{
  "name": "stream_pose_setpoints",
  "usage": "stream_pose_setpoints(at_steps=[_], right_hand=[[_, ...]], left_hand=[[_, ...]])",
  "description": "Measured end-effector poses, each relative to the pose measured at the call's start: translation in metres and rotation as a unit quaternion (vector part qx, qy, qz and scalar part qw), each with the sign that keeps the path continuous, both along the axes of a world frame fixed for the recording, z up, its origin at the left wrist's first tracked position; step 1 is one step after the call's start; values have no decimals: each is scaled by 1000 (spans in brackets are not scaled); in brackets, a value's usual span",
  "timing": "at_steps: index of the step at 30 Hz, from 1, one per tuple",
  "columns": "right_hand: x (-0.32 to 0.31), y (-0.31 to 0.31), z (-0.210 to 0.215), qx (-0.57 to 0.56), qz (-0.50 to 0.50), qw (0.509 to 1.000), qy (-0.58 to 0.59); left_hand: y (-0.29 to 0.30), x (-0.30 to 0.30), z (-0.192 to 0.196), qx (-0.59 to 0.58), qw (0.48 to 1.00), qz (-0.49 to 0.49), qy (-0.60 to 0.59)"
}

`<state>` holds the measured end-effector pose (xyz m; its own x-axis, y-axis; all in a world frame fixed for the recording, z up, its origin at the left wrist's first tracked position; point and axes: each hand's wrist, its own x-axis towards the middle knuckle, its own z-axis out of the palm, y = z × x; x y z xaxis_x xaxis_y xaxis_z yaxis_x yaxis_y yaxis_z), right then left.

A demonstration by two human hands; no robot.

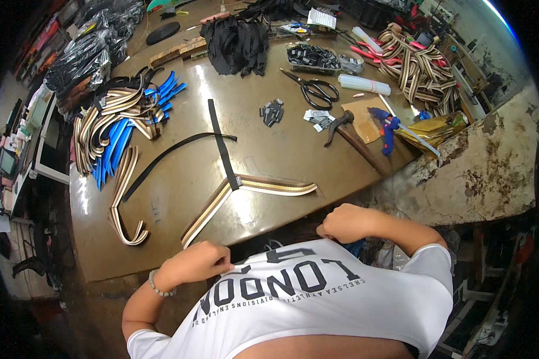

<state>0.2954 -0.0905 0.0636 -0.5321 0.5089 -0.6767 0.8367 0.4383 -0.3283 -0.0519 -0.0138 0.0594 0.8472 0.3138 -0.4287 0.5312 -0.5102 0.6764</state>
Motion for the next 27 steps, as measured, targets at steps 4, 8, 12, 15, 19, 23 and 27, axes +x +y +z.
stream_pose_setpoints(at_steps=[4,8,12,15,19,23,27], right_hand=[[39,20,17,209,-233,944,104],[85,49,-38,503,-419,747,-114],[103,53,-77,549,-446,706,-13],[86,38,-61,468,-560,676,101],[20,22,-23,280,-670,528,441],[-53,20,-28,207,-551,746,310],[-84,34,-22,231,-411,798,376]], left_hand=[[7,5,15,-44,993,91,-63],[3,17,-3,16,895,373,-245],[-4,35,-36,77,778,547,-298],[-7,37,-50,207,806,492,-257],[-3,39,-60,231,812,480,-240],[-1,41,-71,199,797,512,-252],[0,43,-77,215,790,514,-258]])
